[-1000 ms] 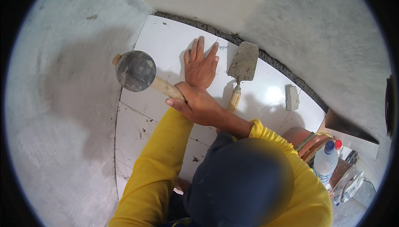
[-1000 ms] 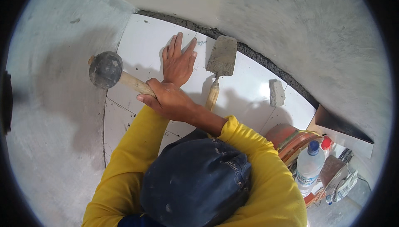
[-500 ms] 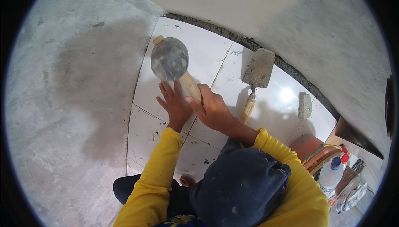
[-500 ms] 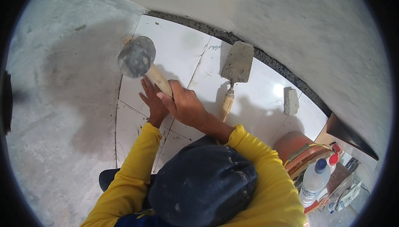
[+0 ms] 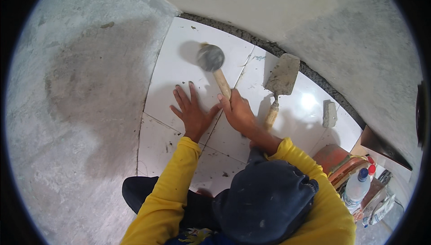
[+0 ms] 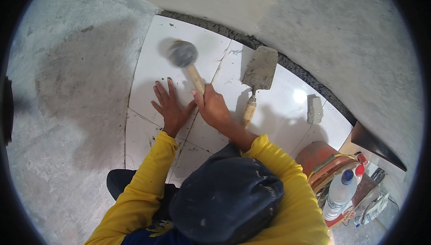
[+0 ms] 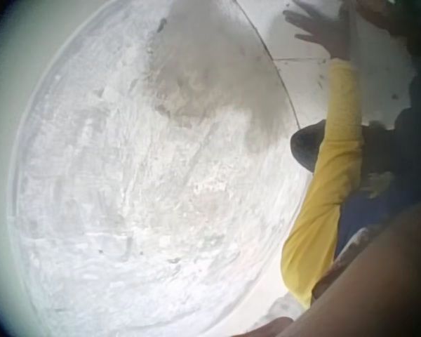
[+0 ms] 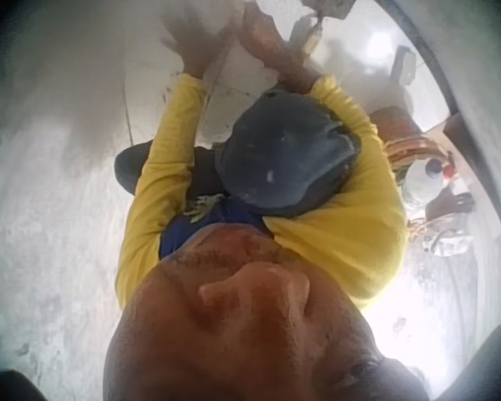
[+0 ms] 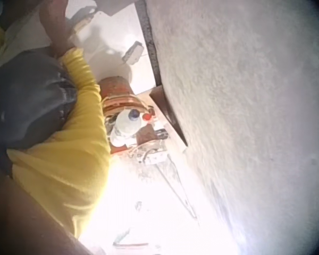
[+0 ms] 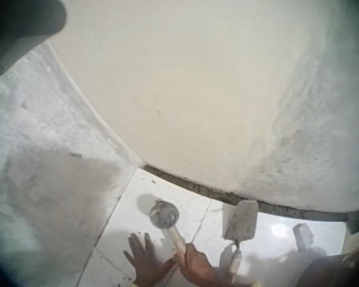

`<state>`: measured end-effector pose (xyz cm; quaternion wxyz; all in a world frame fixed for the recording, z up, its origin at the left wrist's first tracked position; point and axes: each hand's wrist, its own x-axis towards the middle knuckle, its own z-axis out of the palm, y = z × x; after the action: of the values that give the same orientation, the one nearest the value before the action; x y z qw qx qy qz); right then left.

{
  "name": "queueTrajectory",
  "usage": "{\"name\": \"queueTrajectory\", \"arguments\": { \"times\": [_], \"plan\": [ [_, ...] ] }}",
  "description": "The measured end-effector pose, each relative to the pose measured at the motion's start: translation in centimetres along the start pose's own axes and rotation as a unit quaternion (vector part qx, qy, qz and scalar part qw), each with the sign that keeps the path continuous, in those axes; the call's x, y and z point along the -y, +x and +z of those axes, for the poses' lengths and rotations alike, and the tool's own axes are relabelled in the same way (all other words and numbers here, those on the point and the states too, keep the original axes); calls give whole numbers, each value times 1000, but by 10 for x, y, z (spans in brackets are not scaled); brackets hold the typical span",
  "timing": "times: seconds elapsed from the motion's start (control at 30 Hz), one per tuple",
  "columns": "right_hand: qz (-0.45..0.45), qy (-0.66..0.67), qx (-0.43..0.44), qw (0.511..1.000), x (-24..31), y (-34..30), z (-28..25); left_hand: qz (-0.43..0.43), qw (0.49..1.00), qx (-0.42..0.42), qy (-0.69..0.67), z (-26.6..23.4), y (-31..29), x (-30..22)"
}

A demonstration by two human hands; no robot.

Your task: The person scoops adhesive from a bucket and spreads it onto a tile using a trowel. They then place the tile onto the floor and tap it into position with a rubber mallet.

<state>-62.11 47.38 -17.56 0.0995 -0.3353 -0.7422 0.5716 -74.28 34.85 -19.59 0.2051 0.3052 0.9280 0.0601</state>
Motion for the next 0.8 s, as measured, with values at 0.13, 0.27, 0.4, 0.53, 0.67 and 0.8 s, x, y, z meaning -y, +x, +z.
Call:
{"name": "queueTrajectory", "arguments": {
  "times": [0.13,0.27,0.4,0.53,0.67,0.8],
  "plan": [
    [-113,13,-28,993,19,-7,-10,-10,1000,3,15,9,-3,9],
    [59,23,28,998,9,13,-18,2,1000,-10,7,8,3,5],
    [-148,-15,-37,988,22,-6,-10,-27,1000,4,0,12,3,7],
    [-55,-4,3,998,5,1,-12,-7,999,16,45,12,4,8],
    [-82,5,-15,997,17,12,-12,-10,1000,-6,18,3,13,6],
    [46,21,34,998,8,8,-10,-6,1000,-4,23,4,-1,2]
  ]
}}
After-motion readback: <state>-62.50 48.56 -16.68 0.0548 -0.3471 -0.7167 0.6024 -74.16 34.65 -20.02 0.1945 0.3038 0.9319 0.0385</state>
